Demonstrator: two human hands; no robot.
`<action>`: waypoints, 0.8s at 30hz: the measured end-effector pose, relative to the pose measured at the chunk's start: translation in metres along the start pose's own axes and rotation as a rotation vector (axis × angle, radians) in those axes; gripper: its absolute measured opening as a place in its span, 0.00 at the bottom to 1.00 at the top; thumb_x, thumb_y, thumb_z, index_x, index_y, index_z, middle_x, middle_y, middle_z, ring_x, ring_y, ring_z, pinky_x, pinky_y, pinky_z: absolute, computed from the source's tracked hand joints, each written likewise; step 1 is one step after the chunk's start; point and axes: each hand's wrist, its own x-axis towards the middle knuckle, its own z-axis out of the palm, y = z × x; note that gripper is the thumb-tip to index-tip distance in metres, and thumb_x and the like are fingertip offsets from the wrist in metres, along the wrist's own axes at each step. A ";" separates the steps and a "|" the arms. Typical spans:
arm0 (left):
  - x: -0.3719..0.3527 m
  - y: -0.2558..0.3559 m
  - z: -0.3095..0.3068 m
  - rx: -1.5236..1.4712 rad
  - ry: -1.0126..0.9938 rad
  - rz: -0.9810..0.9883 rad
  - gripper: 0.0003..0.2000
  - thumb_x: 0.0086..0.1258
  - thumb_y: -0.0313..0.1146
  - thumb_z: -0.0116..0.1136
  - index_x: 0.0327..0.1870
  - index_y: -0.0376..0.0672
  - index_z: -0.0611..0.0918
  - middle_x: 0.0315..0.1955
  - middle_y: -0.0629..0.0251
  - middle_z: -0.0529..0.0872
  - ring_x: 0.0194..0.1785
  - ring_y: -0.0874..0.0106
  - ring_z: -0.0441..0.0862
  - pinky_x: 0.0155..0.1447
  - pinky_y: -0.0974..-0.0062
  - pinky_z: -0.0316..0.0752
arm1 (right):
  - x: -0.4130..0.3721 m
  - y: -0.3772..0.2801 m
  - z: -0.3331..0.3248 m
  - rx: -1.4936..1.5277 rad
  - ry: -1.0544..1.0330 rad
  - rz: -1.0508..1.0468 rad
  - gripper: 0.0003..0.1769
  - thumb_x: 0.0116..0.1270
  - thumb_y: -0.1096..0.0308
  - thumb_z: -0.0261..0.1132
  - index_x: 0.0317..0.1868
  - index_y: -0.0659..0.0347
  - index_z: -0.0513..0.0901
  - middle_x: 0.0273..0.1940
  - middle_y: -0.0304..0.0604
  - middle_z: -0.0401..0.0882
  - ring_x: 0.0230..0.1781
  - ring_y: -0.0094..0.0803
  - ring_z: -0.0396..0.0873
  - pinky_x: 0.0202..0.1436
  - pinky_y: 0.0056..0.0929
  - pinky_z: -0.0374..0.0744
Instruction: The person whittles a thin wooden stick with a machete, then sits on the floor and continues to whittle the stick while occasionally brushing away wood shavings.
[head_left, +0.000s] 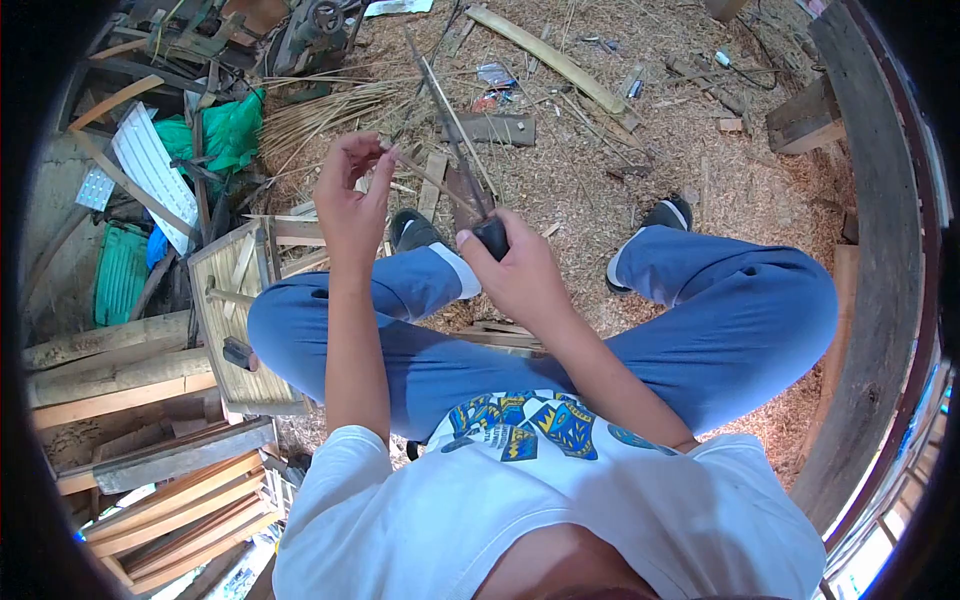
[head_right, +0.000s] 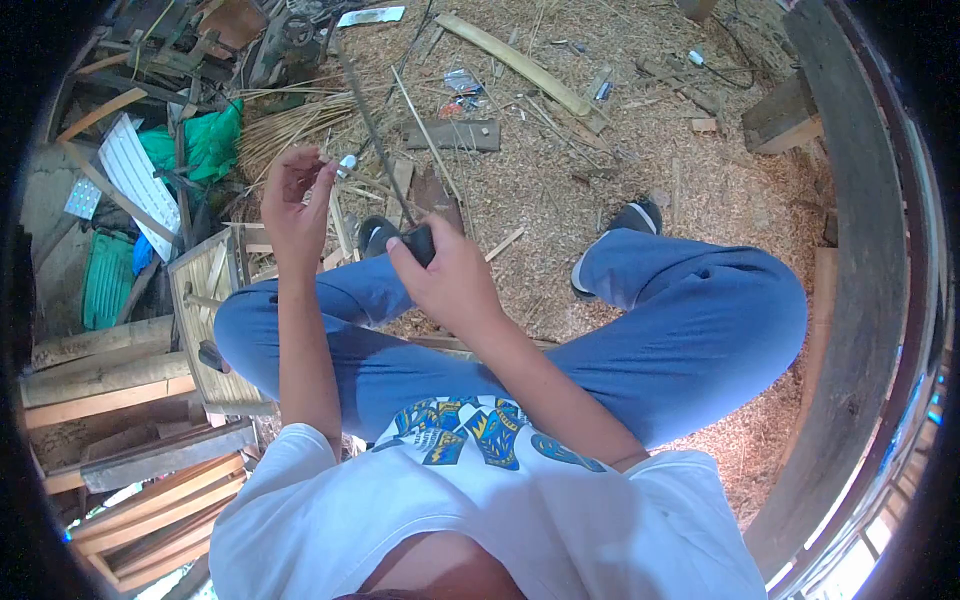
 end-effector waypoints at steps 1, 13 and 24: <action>0.000 0.001 -0.001 0.002 -0.012 0.000 0.11 0.74 0.21 0.71 0.53 0.36 0.84 0.42 0.64 0.89 0.47 0.76 0.87 0.55 0.75 0.84 | -0.002 -0.002 -0.001 -0.001 -0.028 0.010 0.24 0.71 0.52 0.73 0.49 0.68 0.84 0.31 0.58 0.86 0.32 0.55 0.88 0.37 0.47 0.81; -0.003 -0.001 -0.001 0.008 -0.077 0.009 0.10 0.72 0.22 0.73 0.50 0.36 0.86 0.40 0.65 0.88 0.44 0.76 0.87 0.53 0.76 0.84 | -0.006 -0.004 -0.003 0.064 -0.040 -0.028 0.26 0.69 0.52 0.73 0.52 0.70 0.83 0.31 0.59 0.85 0.32 0.55 0.87 0.39 0.47 0.81; 0.000 -0.001 -0.005 0.031 -0.134 0.013 0.09 0.76 0.18 0.67 0.53 0.34 0.85 0.46 0.65 0.88 0.50 0.76 0.88 0.58 0.76 0.83 | -0.005 -0.005 -0.004 0.053 -0.033 -0.048 0.22 0.69 0.53 0.74 0.44 0.67 0.81 0.29 0.58 0.84 0.30 0.56 0.87 0.36 0.47 0.81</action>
